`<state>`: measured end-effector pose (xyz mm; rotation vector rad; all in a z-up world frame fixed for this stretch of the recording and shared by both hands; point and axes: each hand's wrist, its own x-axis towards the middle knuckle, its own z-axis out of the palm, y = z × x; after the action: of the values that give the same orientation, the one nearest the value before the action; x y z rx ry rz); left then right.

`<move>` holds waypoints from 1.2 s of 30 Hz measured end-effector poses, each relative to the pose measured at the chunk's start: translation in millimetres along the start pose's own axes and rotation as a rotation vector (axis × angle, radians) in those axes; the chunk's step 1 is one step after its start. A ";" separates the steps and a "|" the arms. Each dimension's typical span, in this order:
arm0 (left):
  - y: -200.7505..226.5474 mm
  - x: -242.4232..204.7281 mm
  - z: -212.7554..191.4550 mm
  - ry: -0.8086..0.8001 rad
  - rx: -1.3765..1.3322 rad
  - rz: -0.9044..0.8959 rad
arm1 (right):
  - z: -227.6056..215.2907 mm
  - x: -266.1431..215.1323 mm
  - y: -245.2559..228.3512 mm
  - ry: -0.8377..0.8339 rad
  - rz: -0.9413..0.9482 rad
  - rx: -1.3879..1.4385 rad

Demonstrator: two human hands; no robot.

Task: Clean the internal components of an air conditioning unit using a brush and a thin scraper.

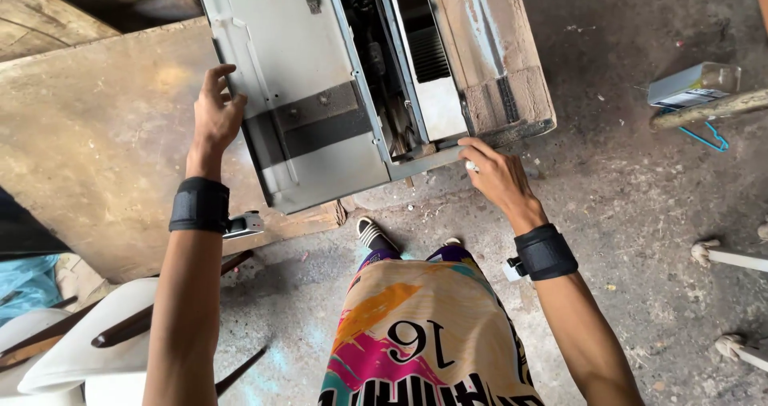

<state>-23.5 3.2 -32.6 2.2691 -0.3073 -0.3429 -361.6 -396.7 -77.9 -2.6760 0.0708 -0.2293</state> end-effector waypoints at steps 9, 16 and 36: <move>61.5 -86.6 48.1 0.027 0.312 0.144 | -56.2 -14.5 0.7 0.012 0.046 0.263; 60.7 -147.9 116.4 0.006 0.357 0.066 | -119.6 -44.6 43.8 0.273 -0.040 0.249; 69.4 -183.3 152.1 0.112 0.512 0.086 | -95.2 82.3 77.8 0.293 -0.253 0.267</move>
<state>-254.1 -86.4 -51.0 2.7524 -0.4752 -0.0951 -297.9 -514.9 -15.7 -2.3628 -0.1953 -0.6609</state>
